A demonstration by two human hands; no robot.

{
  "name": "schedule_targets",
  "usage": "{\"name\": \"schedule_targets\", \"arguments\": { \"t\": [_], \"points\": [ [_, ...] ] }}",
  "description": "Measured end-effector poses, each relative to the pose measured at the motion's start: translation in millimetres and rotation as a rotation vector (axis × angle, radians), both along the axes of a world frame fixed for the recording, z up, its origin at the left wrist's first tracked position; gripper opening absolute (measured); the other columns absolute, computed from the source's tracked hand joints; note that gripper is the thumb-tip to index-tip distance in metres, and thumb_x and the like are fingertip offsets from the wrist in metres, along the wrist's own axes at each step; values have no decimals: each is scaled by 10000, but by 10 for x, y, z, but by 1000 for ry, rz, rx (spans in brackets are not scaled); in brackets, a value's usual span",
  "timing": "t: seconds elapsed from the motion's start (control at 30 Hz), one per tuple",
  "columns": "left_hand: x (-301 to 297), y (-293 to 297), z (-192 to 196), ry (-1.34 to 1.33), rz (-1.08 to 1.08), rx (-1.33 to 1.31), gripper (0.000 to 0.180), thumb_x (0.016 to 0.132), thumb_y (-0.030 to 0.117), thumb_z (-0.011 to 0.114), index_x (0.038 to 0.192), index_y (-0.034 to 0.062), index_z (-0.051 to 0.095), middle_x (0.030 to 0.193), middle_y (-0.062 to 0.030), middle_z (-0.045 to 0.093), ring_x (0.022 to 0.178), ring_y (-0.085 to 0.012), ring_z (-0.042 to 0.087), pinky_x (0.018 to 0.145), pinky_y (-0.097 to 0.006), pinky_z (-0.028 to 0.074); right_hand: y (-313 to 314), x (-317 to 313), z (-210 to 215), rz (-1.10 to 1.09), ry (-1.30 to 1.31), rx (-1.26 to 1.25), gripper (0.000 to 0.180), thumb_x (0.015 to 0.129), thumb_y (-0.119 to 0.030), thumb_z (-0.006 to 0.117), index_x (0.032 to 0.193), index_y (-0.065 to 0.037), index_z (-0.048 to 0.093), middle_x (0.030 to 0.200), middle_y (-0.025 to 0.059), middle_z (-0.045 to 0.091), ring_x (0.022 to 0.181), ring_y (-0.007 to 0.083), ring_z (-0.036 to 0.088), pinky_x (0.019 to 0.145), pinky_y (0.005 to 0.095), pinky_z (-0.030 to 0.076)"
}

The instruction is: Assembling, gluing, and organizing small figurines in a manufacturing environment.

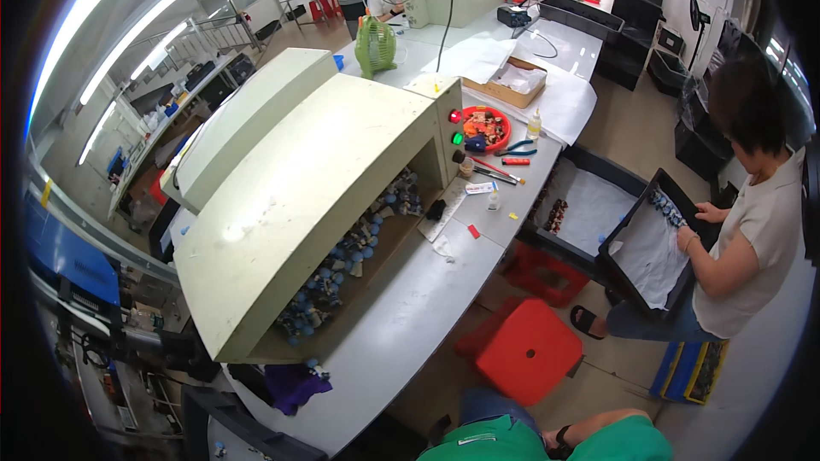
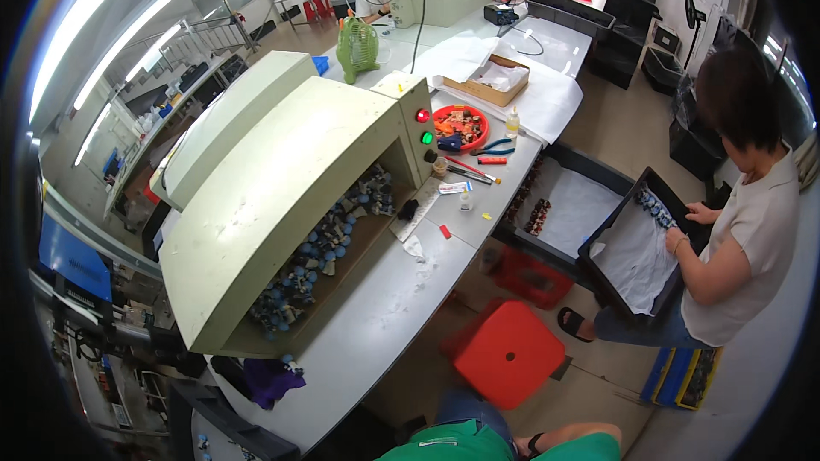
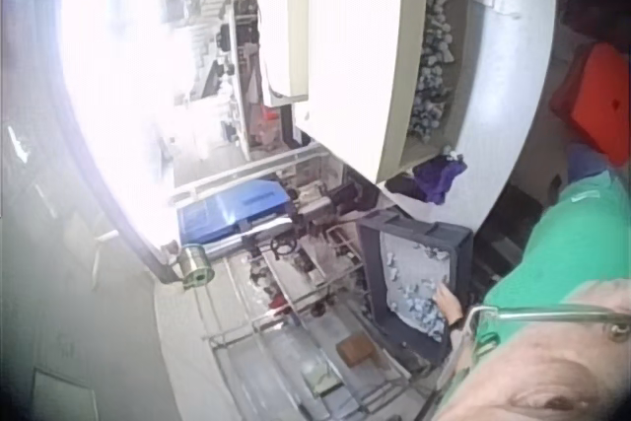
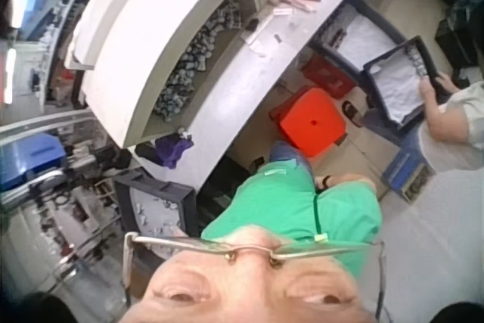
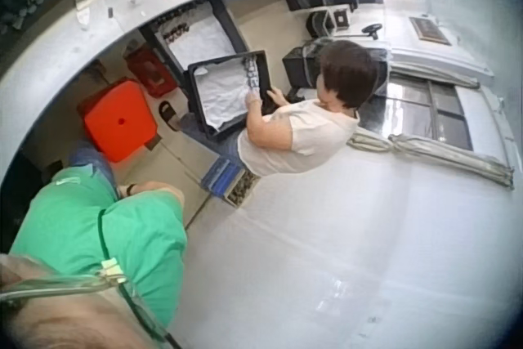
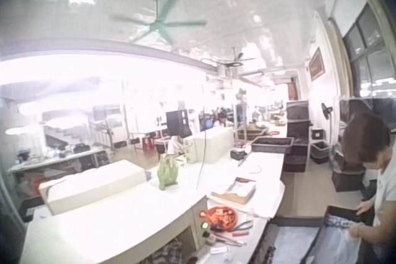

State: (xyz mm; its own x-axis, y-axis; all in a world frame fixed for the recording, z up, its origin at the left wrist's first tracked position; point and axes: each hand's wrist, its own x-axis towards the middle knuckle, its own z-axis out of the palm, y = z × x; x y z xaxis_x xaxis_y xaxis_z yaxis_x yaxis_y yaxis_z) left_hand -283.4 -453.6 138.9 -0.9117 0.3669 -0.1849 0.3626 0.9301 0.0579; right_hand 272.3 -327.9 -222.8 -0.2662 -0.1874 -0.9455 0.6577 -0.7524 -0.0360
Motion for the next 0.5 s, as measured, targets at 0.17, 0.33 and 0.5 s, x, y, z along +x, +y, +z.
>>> {"name": "schedule_targets", "arguments": {
  "t": [0.17,0.33,0.5],
  "points": [
    [-267,-286,-235,70,-187,-14,486,972,387,354,1236,39,565,1221,-266,539,1086,-455,495,981,-458,357,-276,102,-7,-129,-2,-45,740,869,-706,374,1200,-70,557,1089,141,627,816,227,622,733,391,511],
    [-363,-103,-115,-277,247,381,481,929,370,504,1214,-14,562,1205,-186,589,1061,-295,563,916,-371,432,-410,57,191,-286,-8,-97,746,864,-710,378,1225,-78,539,1133,141,602,875,229,602,772,405,493],
    [-1557,-1638,-1084,-507,-289,497,490,925,386,517,1185,-24,577,1160,-151,607,1029,-238,569,870,-354,454,-435,-98,454,-404,-11,-156,753,860,-715,383,1250,-86,521,1178,141,577,935,230,581,810,418,476]
  ]
}}
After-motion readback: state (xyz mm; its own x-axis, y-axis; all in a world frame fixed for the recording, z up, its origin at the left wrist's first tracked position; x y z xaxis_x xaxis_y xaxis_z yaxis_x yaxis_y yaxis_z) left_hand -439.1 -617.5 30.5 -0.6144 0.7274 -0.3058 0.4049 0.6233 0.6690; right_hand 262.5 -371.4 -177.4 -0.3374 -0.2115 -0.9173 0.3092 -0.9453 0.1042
